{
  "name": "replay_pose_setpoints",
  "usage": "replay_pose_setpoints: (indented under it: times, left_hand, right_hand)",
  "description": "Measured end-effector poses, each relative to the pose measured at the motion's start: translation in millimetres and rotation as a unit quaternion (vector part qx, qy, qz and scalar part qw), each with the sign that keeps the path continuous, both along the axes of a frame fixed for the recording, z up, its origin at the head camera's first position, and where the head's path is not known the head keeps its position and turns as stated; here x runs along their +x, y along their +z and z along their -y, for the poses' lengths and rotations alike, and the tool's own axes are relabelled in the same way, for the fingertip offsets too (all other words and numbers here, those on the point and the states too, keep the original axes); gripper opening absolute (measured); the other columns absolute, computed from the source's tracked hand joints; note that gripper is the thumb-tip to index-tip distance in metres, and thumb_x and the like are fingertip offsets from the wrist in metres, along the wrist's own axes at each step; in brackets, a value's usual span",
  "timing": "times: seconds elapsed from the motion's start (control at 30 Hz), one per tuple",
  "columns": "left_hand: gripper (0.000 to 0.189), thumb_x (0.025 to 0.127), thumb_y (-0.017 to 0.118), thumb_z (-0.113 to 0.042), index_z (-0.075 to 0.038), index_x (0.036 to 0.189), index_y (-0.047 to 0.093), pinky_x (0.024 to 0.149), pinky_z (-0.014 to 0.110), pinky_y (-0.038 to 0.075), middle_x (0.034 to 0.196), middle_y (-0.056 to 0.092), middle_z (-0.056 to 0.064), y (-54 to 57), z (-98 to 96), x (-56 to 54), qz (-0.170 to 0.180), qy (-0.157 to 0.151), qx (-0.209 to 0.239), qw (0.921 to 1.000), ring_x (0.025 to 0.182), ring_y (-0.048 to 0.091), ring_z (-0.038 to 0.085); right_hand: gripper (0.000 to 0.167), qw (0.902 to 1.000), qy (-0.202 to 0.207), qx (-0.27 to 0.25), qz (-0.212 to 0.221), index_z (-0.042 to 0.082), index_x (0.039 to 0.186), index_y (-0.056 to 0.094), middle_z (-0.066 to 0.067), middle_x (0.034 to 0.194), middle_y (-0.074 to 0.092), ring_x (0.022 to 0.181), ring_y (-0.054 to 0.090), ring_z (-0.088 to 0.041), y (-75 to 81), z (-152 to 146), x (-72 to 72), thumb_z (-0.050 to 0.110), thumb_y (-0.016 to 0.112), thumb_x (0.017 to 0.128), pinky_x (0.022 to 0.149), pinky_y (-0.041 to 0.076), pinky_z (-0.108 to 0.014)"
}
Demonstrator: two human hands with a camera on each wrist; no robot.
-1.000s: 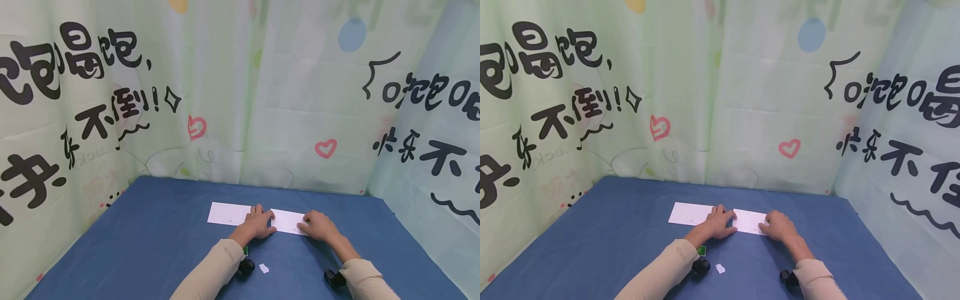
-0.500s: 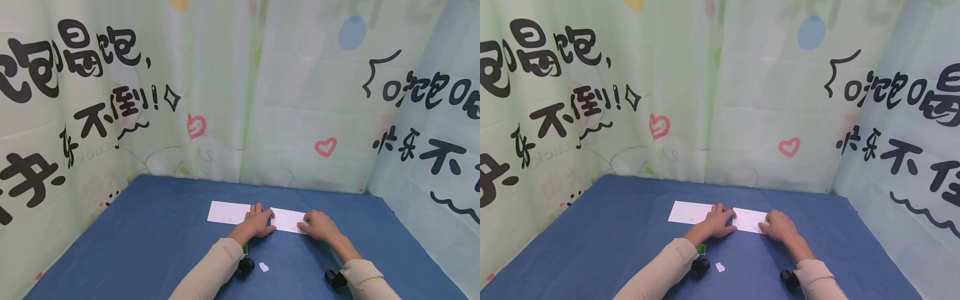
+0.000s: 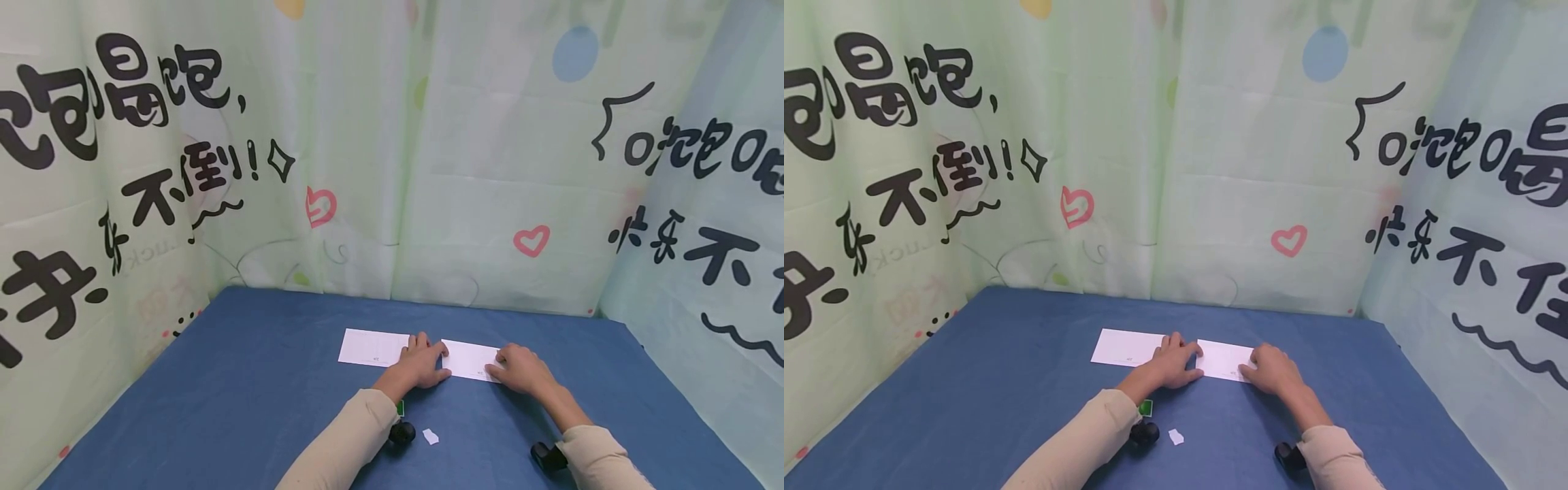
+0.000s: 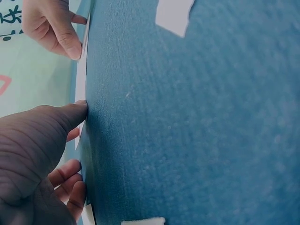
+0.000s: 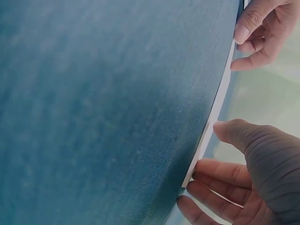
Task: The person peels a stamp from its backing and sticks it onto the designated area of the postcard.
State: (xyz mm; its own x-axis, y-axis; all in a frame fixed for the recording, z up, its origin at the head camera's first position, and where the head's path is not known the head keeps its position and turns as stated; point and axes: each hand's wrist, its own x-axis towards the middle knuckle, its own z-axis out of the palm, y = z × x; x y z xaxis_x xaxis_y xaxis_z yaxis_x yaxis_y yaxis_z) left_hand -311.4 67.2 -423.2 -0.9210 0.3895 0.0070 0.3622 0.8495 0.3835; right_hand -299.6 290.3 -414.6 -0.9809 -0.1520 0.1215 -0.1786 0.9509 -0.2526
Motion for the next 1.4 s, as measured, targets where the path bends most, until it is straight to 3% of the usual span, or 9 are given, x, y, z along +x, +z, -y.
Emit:
replay_pose_setpoints:
  times: [0.3, 0.7, 0.83, 0.97, 1.1, 1.4]
  left_hand:
    - [0.034, 0.098, 0.069, -0.041, -0.026, 0.128, 0.062, 0.090, 0.033, 0.039, 0.115, 0.044, 0.005, -0.9, -1.8, 0.2, -0.004, 0.003, -0.005, 1.0000, 0.108, 0.039, 0.020]
    - [0.033, 0.098, 0.069, -0.039, -0.023, 0.127, 0.063, 0.091, 0.034, 0.039, 0.115, 0.043, 0.005, -0.1, -0.9, 0.3, -0.007, 0.001, 0.004, 1.0000, 0.108, 0.038, 0.021]
    - [0.033, 0.097, 0.070, -0.039, -0.023, 0.125, 0.063, 0.092, 0.035, 0.039, 0.115, 0.044, 0.006, -4.8, -0.5, -2.6, -0.011, -0.003, 0.008, 0.9999, 0.108, 0.039, 0.022]
    - [0.034, 0.097, 0.069, -0.040, -0.022, 0.126, 0.063, 0.093, 0.036, 0.040, 0.116, 0.046, 0.007, -9.8, 1.2, -6.9, -0.023, -0.013, 0.013, 0.9996, 0.108, 0.040, 0.022]
    - [0.037, 0.098, 0.068, -0.038, -0.019, 0.129, 0.063, 0.096, 0.038, 0.042, 0.117, 0.052, 0.010, -11.6, 4.3, -9.8, -0.038, -0.027, 0.036, 0.9983, 0.109, 0.045, 0.024]
    - [0.040, 0.100, 0.066, -0.033, -0.013, 0.134, 0.062, 0.099, 0.041, 0.049, 0.123, 0.059, 0.012, -10.3, 10.8, -10.3, -0.033, -0.036, 0.098, 0.9940, 0.113, 0.054, 0.024]
  right_hand:
    - [0.040, 0.9998, 0.009, -0.013, -0.008, 0.012, 0.063, 0.048, 0.002, 0.063, 0.031, 0.056, 0.032, -0.013, -2.0, -2.8, 1.9, 0.021, 0.074, 0.092, 0.054, 0.027, -0.030]
    - [0.031, 0.9993, 0.015, -0.028, -0.020, 0.010, 0.069, 0.057, 0.002, 0.063, 0.036, 0.058, 0.036, -0.014, -2.3, -4.7, 2.9, 0.020, 0.072, 0.093, 0.057, 0.029, -0.031]
    - [0.020, 0.9985, 0.010, -0.047, -0.024, 0.005, 0.083, 0.068, -0.003, 0.070, 0.052, 0.064, 0.046, -0.016, -2.8, -7.0, 3.0, 0.020, 0.071, 0.095, 0.061, 0.038, -0.036]
    - [0.024, 0.9965, -0.008, -0.074, -0.039, -0.005, 0.102, 0.071, -0.017, 0.092, 0.069, 0.082, 0.063, -0.029, -2.5, -8.0, 4.2, 0.018, 0.069, 0.095, 0.077, 0.053, -0.049]
    - [0.027, 0.9919, -0.038, -0.113, -0.044, -0.010, 0.111, 0.068, -0.026, 0.107, 0.069, 0.100, 0.066, -0.041, -2.1, -7.7, 4.4, 0.011, 0.061, 0.096, 0.089, 0.051, -0.057]
    - [0.035, 0.9744, -0.084, -0.204, -0.040, -0.013, 0.120, 0.064, -0.029, 0.113, 0.067, 0.108, 0.062, -0.044, -2.7, -9.4, 6.1, 0.001, 0.043, 0.094, 0.092, 0.048, -0.057]
